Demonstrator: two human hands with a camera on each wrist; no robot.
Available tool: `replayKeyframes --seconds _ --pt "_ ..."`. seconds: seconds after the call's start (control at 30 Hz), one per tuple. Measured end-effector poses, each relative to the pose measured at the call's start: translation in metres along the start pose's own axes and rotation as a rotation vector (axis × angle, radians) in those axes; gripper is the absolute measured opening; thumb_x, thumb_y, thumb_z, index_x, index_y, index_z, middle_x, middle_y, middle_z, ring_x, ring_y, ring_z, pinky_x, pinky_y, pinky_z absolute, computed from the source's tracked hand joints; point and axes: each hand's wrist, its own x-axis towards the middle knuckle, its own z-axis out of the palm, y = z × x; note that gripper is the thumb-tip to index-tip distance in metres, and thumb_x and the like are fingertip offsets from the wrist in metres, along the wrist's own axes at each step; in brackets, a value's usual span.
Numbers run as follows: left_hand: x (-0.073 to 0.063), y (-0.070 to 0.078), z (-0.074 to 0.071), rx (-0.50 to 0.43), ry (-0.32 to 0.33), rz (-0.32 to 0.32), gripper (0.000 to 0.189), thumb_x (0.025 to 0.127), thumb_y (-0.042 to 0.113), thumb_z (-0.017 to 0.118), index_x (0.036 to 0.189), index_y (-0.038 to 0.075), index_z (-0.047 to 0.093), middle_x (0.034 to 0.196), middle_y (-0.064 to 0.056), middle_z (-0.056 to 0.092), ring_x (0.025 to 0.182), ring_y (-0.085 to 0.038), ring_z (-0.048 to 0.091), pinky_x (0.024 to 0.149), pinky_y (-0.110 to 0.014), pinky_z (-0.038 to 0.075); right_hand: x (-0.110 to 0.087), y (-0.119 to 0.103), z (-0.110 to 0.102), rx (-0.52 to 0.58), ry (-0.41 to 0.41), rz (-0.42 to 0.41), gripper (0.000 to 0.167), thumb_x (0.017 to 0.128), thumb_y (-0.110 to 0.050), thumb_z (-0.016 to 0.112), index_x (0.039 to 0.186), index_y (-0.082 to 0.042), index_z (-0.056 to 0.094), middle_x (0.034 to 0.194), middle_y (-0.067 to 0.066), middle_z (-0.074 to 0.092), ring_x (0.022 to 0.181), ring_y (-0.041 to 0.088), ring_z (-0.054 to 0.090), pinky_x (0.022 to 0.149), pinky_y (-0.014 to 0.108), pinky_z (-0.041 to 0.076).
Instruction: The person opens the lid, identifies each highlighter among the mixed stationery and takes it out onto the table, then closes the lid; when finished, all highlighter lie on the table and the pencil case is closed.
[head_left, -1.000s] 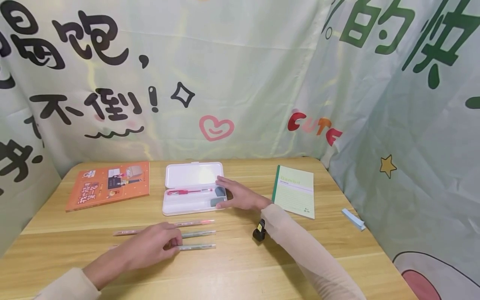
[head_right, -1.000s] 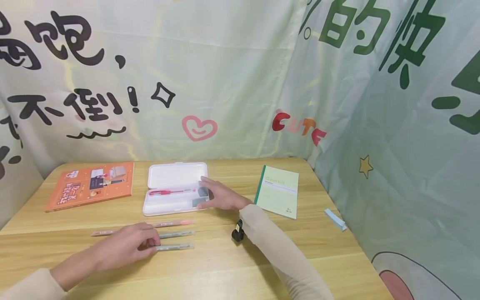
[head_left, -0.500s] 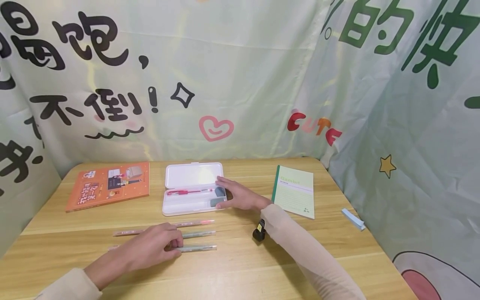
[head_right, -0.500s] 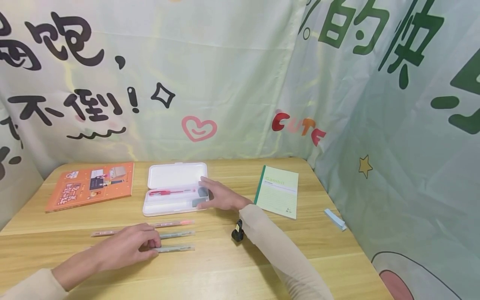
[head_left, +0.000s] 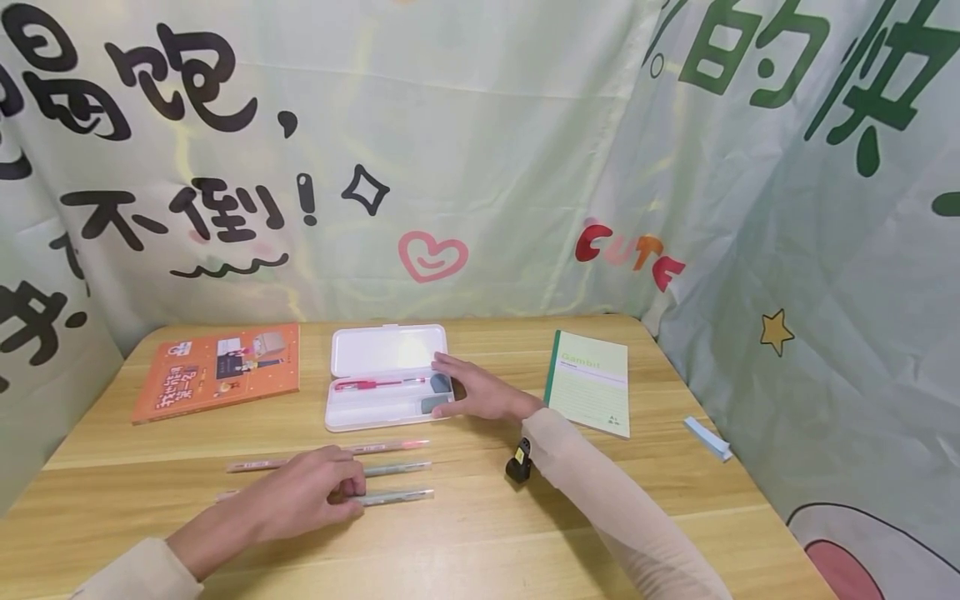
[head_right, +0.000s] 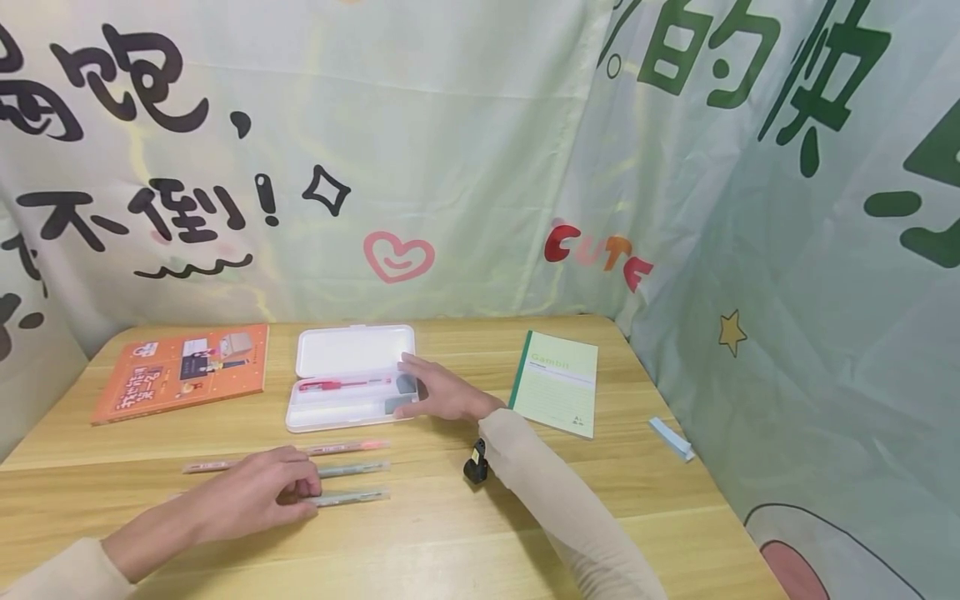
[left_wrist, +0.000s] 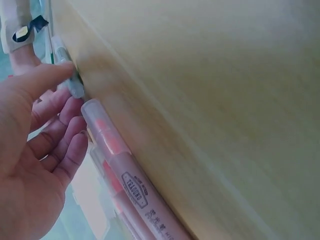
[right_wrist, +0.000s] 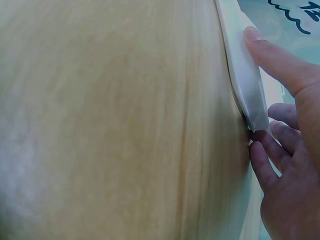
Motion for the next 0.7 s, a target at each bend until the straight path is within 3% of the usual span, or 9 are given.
replayKeyframes --seconds 0.13,0.3,0.47,0.7 --pt "0.001 0.000 -0.006 -0.007 0.039 -0.014 0.010 0.100 0.040 0.081 0.099 0.033 0.074 0.094 0.024 0.064 0.086 0.004 0.057 0.075 -0.022 0.056 0.000 0.000 0.001 0.005 0.001 0.001 0.092 0.100 -0.045 0.080 0.172 -0.012 0.033 0.184 0.000 0.015 0.171 0.028 0.013 0.137 0.054 0.016" --pt "0.011 -0.012 -0.023 -0.043 0.107 -0.111 0.008 0.105 0.039 0.074 0.103 0.031 0.076 0.094 0.023 0.066 0.086 0.004 0.059 0.075 -0.023 0.056 -0.001 0.000 0.000 0.016 0.002 0.004 0.092 0.100 -0.044 0.080 0.172 -0.013 0.033 0.184 0.000 0.014 0.171 0.028 0.012 0.137 0.055 0.015" --pt "0.024 -0.035 -0.038 -0.110 0.197 -0.223 0.012 0.107 0.028 0.072 0.112 0.018 0.077 0.098 0.010 0.073 0.087 -0.006 0.065 0.073 -0.025 0.057 -0.001 0.002 0.000 0.016 -0.001 0.006 0.092 0.100 -0.043 0.080 0.172 -0.013 0.032 0.184 -0.001 0.014 0.171 0.027 0.012 0.137 0.055 0.015" --pt "0.040 -0.053 -0.046 -0.139 0.259 -0.351 0.022 0.109 0.023 0.069 0.126 0.010 0.074 0.128 -0.012 0.067 0.108 -0.029 0.068 0.087 -0.047 0.062 0.000 0.002 0.000 0.015 -0.001 0.011 0.092 0.100 -0.044 0.080 0.172 -0.015 0.031 0.184 -0.002 0.014 0.171 0.026 0.011 0.137 0.054 0.015"
